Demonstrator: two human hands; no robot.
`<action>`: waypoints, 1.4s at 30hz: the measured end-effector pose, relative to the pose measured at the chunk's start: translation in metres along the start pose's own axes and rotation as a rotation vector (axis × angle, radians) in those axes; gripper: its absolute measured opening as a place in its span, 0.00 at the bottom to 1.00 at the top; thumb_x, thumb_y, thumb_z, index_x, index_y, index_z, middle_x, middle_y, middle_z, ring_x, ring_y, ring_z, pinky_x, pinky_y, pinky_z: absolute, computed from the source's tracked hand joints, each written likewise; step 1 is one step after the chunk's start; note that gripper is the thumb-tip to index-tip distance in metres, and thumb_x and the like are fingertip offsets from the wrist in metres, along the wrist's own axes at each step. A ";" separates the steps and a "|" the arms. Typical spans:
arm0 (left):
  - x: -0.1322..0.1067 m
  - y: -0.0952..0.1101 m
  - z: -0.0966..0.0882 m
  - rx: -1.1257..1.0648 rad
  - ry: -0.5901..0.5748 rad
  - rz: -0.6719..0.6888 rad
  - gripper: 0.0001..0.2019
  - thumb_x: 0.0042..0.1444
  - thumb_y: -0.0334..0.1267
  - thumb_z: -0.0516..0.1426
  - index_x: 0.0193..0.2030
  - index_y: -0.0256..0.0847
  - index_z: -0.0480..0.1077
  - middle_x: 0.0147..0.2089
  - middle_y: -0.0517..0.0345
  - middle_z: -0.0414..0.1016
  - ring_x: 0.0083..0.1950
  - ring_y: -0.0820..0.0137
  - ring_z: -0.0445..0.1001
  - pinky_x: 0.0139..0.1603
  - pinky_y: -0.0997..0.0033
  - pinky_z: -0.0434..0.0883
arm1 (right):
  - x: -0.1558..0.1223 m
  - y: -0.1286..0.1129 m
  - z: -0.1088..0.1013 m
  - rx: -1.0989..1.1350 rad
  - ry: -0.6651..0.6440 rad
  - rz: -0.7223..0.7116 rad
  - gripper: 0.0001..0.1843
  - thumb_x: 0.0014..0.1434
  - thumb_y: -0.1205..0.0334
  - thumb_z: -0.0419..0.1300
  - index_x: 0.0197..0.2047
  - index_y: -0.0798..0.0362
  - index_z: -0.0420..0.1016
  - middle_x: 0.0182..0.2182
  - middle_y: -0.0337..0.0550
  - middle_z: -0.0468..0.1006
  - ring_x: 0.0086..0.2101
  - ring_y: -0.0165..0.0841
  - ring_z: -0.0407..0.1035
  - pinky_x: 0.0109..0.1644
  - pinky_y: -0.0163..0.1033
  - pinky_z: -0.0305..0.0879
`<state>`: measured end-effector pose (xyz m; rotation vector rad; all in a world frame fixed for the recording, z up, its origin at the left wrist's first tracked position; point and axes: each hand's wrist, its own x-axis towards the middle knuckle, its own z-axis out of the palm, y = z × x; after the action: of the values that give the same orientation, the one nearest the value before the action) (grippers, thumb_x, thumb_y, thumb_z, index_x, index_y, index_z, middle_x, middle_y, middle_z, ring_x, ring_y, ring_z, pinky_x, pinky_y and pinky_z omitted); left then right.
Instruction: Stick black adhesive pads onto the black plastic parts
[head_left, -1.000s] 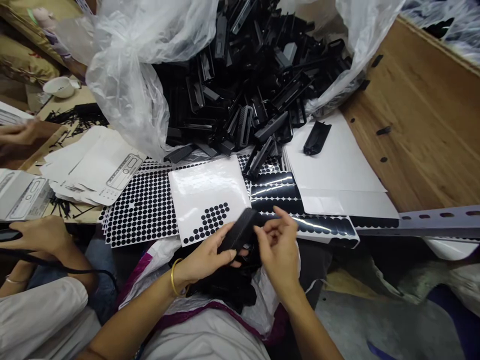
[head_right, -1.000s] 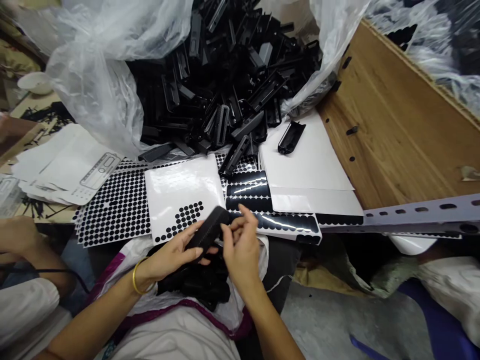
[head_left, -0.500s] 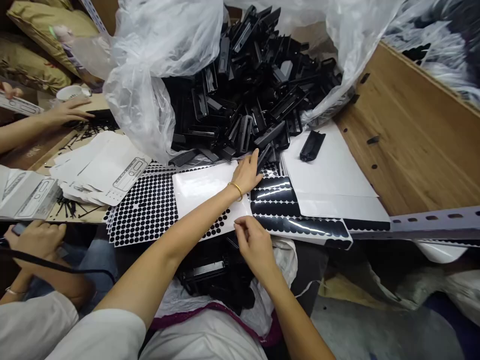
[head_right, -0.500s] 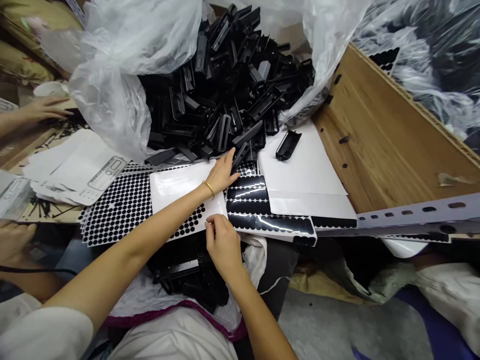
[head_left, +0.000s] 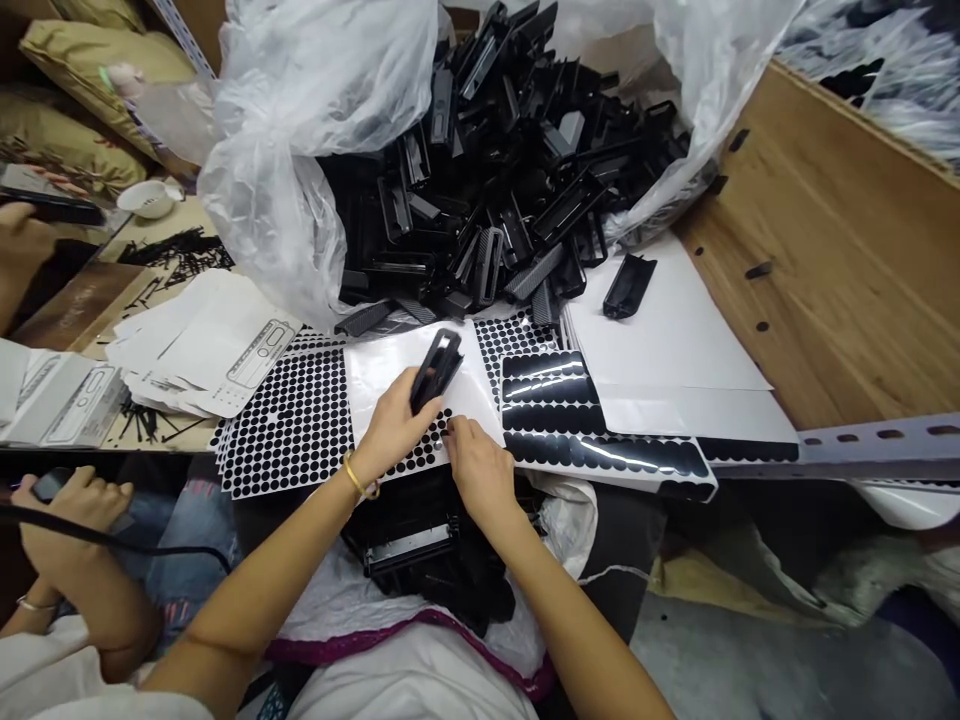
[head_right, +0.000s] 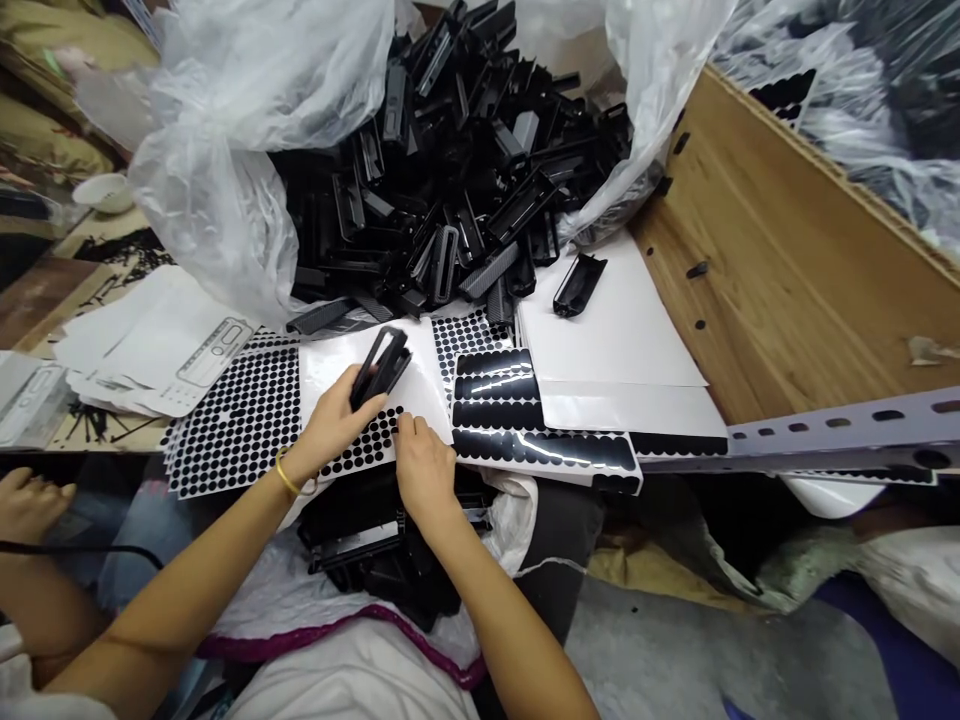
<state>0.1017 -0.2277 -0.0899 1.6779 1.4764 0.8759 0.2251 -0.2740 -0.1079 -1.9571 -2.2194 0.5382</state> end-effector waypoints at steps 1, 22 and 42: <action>-0.008 -0.008 0.001 -0.055 0.019 -0.069 0.11 0.54 0.41 0.54 0.43 0.39 0.67 0.38 0.55 0.73 0.40 0.65 0.71 0.43 0.65 0.67 | 0.001 0.001 -0.001 0.007 -0.011 -0.010 0.10 0.65 0.66 0.46 0.44 0.51 0.66 0.38 0.46 0.75 0.35 0.35 0.72 0.29 0.36 0.57; -0.056 0.021 0.035 -1.053 -0.196 -0.445 0.10 0.53 0.42 0.58 0.40 0.41 0.70 0.35 0.62 0.73 0.35 0.76 0.68 0.38 0.78 0.64 | -0.032 0.015 -0.030 1.095 0.276 0.126 0.08 0.57 0.58 0.53 0.29 0.51 0.63 0.24 0.35 0.65 0.25 0.27 0.60 0.28 0.32 0.58; -0.064 0.024 0.040 -0.800 -0.122 -0.314 0.10 0.57 0.44 0.54 0.40 0.41 0.66 0.39 0.59 0.66 0.43 0.71 0.64 0.49 0.71 0.63 | -0.036 0.009 -0.020 0.947 0.412 0.147 0.08 0.59 0.60 0.51 0.29 0.51 0.61 0.24 0.34 0.65 0.23 0.26 0.60 0.27 0.33 0.58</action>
<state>0.1408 -0.2969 -0.0913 0.8658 1.0517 0.9864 0.2452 -0.3053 -0.0871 -1.5082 -1.2152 0.8888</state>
